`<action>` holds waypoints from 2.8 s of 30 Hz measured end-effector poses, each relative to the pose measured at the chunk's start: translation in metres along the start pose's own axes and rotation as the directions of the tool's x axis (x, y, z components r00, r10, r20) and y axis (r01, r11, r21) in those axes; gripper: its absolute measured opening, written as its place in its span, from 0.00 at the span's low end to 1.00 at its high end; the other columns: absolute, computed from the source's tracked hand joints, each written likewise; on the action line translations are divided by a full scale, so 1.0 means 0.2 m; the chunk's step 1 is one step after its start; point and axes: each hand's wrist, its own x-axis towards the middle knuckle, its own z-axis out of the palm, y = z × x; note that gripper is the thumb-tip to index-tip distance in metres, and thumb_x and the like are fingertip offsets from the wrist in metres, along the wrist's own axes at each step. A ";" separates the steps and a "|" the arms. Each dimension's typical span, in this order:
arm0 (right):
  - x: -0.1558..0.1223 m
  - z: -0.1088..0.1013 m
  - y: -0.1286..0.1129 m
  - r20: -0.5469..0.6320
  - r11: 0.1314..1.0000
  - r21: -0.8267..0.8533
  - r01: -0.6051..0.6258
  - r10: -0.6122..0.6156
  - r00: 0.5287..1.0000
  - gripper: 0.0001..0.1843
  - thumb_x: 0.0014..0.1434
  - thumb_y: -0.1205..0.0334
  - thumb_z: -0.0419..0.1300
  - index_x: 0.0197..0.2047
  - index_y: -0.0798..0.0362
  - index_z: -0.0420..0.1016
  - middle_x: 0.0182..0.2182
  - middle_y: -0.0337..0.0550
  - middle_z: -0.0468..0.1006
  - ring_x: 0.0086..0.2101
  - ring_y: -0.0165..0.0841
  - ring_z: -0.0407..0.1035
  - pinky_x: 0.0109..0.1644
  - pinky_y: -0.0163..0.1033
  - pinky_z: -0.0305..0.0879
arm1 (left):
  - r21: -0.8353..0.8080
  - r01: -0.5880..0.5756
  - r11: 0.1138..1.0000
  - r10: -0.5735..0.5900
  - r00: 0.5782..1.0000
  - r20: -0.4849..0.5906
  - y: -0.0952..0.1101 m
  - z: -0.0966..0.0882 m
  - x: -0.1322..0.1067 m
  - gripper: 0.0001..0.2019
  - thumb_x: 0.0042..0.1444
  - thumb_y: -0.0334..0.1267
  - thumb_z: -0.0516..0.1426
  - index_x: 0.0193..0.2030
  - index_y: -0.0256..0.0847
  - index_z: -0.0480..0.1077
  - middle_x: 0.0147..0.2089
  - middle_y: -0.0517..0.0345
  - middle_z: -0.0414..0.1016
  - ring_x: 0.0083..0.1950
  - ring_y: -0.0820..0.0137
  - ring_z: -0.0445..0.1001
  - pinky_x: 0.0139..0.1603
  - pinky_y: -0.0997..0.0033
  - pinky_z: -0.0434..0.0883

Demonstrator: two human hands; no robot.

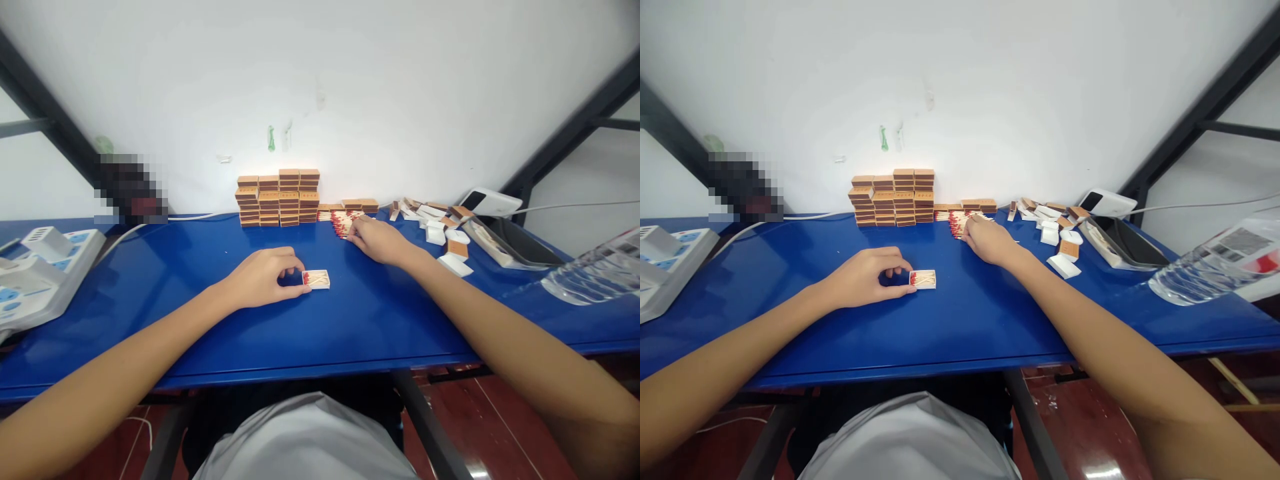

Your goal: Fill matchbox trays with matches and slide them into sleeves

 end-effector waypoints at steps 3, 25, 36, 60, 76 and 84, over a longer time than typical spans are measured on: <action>-0.01 -0.01 0.00 0.005 1.000 0.018 0.019 -0.019 1.000 0.09 0.75 0.61 0.54 0.46 0.54 0.73 0.47 0.59 0.79 0.42 0.44 0.75 0.44 0.44 0.63 | 0.003 0.000 1.000 0.000 1.000 -0.002 0.00 0.00 0.00 0.17 0.65 0.53 0.66 0.50 0.43 0.82 0.41 0.57 0.77 0.36 0.70 0.75 0.36 0.69 0.68; -0.14 -0.14 -0.30 -0.149 0.899 0.351 0.262 -0.222 0.964 0.08 0.73 0.59 0.58 0.42 0.52 0.75 0.38 0.46 0.79 0.38 0.37 0.71 0.42 0.40 0.61 | 0.008 0.017 1.000 -0.017 0.999 -0.027 -0.01 0.01 0.00 0.17 0.65 0.53 0.66 0.49 0.42 0.81 0.39 0.57 0.76 0.36 0.69 0.74 0.37 0.68 0.68; 0.01 0.00 0.08 -0.083 0.979 0.169 0.111 -0.098 0.992 0.11 0.70 0.62 0.60 0.49 0.53 0.83 0.44 0.52 0.77 0.40 0.40 0.72 0.46 0.42 0.65 | 0.022 0.007 1.000 -0.007 1.000 -0.013 -0.01 0.01 0.00 0.18 0.66 0.56 0.65 0.49 0.43 0.82 0.40 0.57 0.77 0.36 0.69 0.75 0.36 0.68 0.68; 0.03 0.02 0.13 -0.111 0.988 0.127 0.093 -0.079 0.991 0.09 0.68 0.65 0.57 0.44 0.55 0.78 0.42 0.52 0.77 0.39 0.40 0.71 0.45 0.42 0.63 | 0.035 0.005 0.999 -0.005 1.000 -0.008 -0.01 0.00 0.00 0.18 0.66 0.55 0.65 0.50 0.42 0.82 0.40 0.58 0.76 0.36 0.69 0.75 0.36 0.69 0.67; 0.02 0.02 0.13 0.051 0.996 0.055 0.068 -0.071 0.996 0.09 0.75 0.62 0.51 0.44 0.53 0.70 0.47 0.58 0.77 0.40 0.41 0.72 0.45 0.43 0.64 | 0.033 -0.001 0.999 0.002 1.000 -0.007 -0.01 0.00 0.00 0.17 0.66 0.54 0.66 0.50 0.42 0.82 0.40 0.58 0.76 0.36 0.69 0.74 0.36 0.68 0.67; -0.03 -0.03 0.08 0.061 0.974 0.206 0.096 -0.110 0.992 0.08 0.72 0.63 0.54 0.41 0.52 0.71 0.42 0.54 0.79 0.40 0.41 0.72 0.45 0.42 0.63 | 0.034 -0.005 0.999 0.005 1.000 -0.010 -0.01 0.00 0.00 0.17 0.66 0.54 0.65 0.50 0.43 0.82 0.40 0.58 0.76 0.36 0.69 0.75 0.36 0.68 0.67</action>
